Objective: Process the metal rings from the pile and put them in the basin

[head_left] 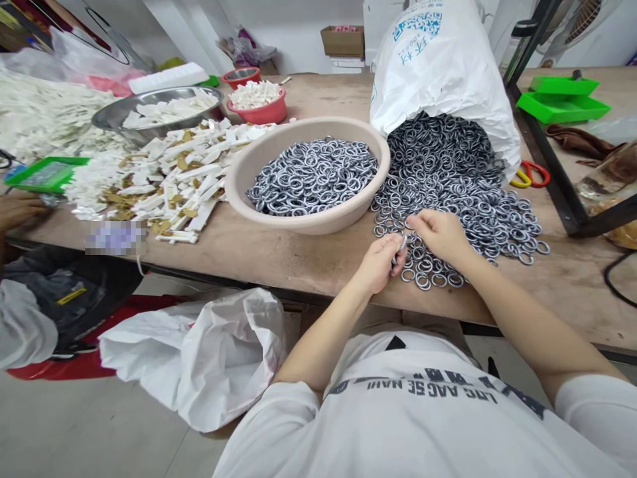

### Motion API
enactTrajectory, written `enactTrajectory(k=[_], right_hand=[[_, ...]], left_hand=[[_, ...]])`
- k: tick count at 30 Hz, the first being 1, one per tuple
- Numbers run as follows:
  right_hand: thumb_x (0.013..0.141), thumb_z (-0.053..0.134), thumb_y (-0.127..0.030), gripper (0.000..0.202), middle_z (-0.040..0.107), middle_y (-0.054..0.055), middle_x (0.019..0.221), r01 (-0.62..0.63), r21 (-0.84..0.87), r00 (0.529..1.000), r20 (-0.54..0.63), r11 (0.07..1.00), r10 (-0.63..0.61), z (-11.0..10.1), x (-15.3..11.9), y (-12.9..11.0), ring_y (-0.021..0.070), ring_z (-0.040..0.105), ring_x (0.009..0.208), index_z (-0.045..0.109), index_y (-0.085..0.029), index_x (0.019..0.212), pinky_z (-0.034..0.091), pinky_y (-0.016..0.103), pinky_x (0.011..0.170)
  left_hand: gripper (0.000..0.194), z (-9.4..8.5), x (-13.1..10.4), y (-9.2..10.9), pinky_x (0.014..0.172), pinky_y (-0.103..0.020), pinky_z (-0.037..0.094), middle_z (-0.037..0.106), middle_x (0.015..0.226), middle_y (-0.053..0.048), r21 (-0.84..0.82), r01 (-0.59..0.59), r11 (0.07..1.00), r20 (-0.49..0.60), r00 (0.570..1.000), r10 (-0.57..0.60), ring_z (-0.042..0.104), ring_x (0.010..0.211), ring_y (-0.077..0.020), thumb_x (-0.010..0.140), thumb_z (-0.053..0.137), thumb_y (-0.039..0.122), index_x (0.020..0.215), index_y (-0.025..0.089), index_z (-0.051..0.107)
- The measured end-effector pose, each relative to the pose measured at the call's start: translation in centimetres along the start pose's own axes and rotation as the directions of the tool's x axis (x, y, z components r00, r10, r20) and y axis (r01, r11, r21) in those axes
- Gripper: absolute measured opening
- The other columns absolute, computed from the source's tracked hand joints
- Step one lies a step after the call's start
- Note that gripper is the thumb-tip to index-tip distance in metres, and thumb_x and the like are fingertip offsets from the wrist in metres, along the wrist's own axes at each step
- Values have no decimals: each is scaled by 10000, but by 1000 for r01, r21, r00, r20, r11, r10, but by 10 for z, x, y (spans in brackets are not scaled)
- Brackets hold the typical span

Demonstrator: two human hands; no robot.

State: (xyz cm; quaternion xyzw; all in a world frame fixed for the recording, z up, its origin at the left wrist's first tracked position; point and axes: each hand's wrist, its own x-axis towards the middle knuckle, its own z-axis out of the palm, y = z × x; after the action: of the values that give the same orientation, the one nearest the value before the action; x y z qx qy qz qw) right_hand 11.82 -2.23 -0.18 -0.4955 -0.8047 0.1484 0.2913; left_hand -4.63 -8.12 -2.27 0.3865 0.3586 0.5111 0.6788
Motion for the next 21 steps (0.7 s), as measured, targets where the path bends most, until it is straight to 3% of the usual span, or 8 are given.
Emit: enactTrajectory(k=[3, 7, 11, 13, 15, 18, 21], right_hand=[[980, 379, -607, 535, 616, 29, 647, -101, -104, 995, -24, 989, 99, 3, 13, 14, 184, 548, 632, 647, -214, 735, 288, 298, 591], [913, 530, -590, 407, 702, 83, 946, -19, -338, 996, 75, 941, 47, 14, 16, 11, 231, 616, 790, 705, -222, 926, 311, 307, 625], [919, 553, -489, 318, 684, 88, 1037, 21, -428, 993, 112, 904, 30, 23, 14, 4, 238, 632, 810, 711, -242, 1043, 324, 318, 627], [919, 555, -468, 313, 673, 70, 1057, 53, -412, 993, 115, 909, -6, 25, 14, 4, 235, 634, 814, 699, -275, 1119, 315, 316, 613], [916, 567, -426, 275, 666, 56, 1039, 89, -373, 990, 134, 924, -41, 25, 15, 6, 225, 628, 807, 704, -290, 1112, 306, 312, 603], [900, 594, -359, 182, 656, 51, 962, 60, -208, 994, 100, 976, -40, 23, 17, 7, 202, 603, 800, 722, -236, 941, 322, 307, 623], [873, 647, -387, 211, 591, 9, 751, -35, 235, 996, 90, 971, 15, 19, 14, 0, 150, 530, 688, 657, -191, 796, 337, 285, 616]], left_hand=[[377, -1, 0, 4, 386, -179, 240, 431, 571, 62, -47, -31, 998, -19, 999, 30, 367, 406, -33, 829, 654, 468, 693, 180, 453], [270, -8, 5, 8, 377, -174, 273, 544, 660, 35, -97, -95, 991, -198, 977, 75, 433, 436, -38, 820, 650, 416, 812, 155, 581], [340, -12, 9, 8, 378, -156, 275, 619, 726, 18, -99, -94, 991, -231, 971, 69, 478, 456, -39, 790, 672, 327, 1084, 158, 658], [341, -12, 10, 8, 379, -152, 272, 627, 719, 19, -99, -107, 989, -261, 962, 78, 497, 462, -47, 773, 651, 273, 1100, 175, 655], [258, -12, 12, 8, 372, -162, 271, 628, 716, 14, -124, -103, 987, -302, 951, 61, 514, 470, -60, 771, 617, 276, 1003, 169, 651], [210, -12, 14, 6, 363, -172, 256, 629, 733, 6, -135, -99, 986, -361, 932, 44, 524, 481, -68, 792, 623, 360, 870, 167, 598], [319, -10, 14, 2, 365, -160, 235, 590, 702, 32, -24, -121, 992, -408, 907, 101, 469, 452, -45, 768, 729, 431, 848, 175, 557]])
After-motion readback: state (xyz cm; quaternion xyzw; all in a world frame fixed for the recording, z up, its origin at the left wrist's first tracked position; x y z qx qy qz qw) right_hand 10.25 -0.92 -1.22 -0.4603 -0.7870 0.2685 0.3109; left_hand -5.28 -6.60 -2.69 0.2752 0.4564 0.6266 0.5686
